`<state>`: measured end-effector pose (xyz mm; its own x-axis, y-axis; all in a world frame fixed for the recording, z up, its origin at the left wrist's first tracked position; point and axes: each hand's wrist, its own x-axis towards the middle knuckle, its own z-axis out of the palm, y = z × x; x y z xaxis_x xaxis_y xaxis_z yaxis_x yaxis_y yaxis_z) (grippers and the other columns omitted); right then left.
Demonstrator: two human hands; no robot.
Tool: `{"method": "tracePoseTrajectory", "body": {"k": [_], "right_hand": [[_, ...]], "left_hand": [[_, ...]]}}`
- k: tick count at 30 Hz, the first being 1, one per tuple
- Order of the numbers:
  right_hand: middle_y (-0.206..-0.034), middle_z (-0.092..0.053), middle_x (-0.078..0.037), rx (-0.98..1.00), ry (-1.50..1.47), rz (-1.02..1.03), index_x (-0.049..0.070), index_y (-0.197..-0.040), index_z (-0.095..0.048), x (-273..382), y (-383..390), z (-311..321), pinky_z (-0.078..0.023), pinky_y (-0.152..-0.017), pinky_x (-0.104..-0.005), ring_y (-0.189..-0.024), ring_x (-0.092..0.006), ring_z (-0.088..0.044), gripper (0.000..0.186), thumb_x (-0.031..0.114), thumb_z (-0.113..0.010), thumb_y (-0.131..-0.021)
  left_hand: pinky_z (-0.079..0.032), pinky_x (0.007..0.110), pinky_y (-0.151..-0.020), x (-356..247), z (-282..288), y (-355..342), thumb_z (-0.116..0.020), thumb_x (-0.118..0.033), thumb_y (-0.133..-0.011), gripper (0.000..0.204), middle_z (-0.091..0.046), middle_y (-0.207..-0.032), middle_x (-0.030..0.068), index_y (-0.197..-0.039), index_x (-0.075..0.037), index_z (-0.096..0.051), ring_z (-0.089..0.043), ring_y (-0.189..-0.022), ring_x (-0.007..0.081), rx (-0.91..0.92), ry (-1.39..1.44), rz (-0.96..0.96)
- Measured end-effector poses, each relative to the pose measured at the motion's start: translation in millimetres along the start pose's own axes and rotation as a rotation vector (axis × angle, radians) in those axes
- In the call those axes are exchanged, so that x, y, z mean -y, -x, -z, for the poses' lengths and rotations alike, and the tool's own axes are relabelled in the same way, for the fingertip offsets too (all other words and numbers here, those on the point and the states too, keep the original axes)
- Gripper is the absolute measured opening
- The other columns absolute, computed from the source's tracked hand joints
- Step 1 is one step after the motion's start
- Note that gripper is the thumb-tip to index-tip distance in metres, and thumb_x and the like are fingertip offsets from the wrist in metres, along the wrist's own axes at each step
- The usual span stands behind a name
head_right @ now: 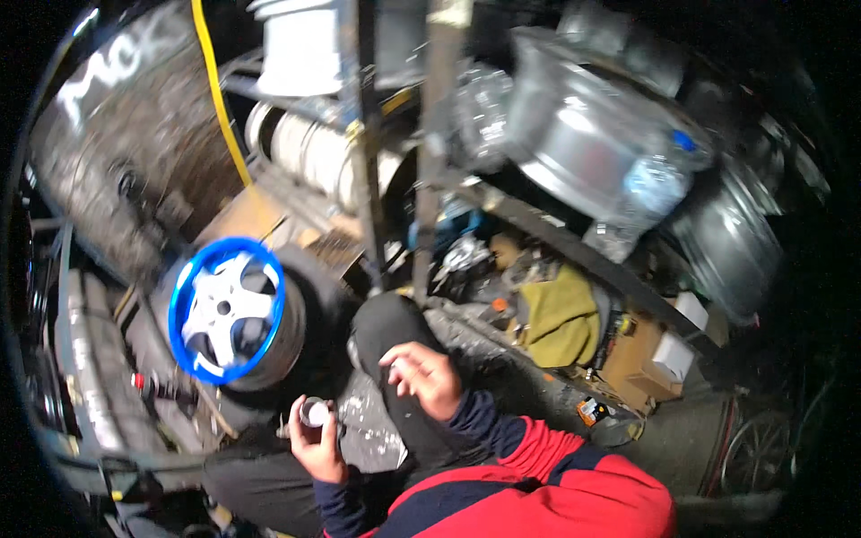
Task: The person applies paint to the outer edge of a car rim using a small brush after dipping the brush into a small container of silver paint.
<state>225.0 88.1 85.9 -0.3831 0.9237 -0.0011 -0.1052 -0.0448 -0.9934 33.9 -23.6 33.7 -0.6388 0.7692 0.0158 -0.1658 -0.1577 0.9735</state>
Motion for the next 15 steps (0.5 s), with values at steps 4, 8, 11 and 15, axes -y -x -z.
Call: {"method": "tracePoseTrajectory", "body": {"k": [4,8,11,15], "right_hand": [[-0.094,-0.064,-0.005,0.342,-0.218,-0.219,0.007,-0.123,-0.056,-5,-9,-6,-0.048,-0.059,-0.0204,-0.070,-0.0079,-0.061,0.021,0.022,-0.053,-0.108],[-0.088,-0.067,-0.007,0.385,-0.107,-0.217,0.006,-0.119,-0.053,2,-13,-10,-0.049,-0.054,-0.0229,-0.062,-0.0106,-0.062,0.019,0.016,-0.060,-0.104],[-0.098,-0.065,-0.007,0.322,-0.104,-0.226,0.007,-0.114,-0.052,16,-14,-3,-0.053,-0.067,-0.0254,-0.080,-0.0109,-0.064,0.013,0.012,-0.058,-0.103],[-0.089,-0.062,-0.003,0.559,-0.123,-0.346,0.008,-0.104,-0.049,-2,-12,-10,-0.049,-0.064,-0.0232,-0.071,-0.0091,-0.060,0.006,0.012,-0.046,-0.101]], "left_hand": [[-0.054,0.031,-0.092,-13,4,-3,-0.071,0.010,-0.087,0.055,-0.067,-0.117,0.0081,-0.139,0.000,-0.055,-0.067,-0.105,0.0179,-0.019,0.072,0.029],[-0.052,0.036,-0.101,-21,-8,-18,-0.071,0.012,-0.086,0.058,-0.065,-0.122,0.0098,-0.141,0.002,-0.053,-0.065,-0.110,0.0201,0.012,0.036,-0.047],[-0.053,0.034,-0.098,-27,-28,-32,-0.071,0.009,-0.088,0.058,-0.066,-0.121,0.0106,-0.143,0.001,-0.051,-0.068,-0.109,0.0209,0.043,0.108,-0.097],[-0.054,0.031,-0.096,-37,-30,-40,-0.070,0.009,-0.089,0.056,-0.070,-0.118,0.0107,-0.141,0.000,-0.053,-0.070,-0.109,0.0199,0.040,0.151,-0.048]]}}
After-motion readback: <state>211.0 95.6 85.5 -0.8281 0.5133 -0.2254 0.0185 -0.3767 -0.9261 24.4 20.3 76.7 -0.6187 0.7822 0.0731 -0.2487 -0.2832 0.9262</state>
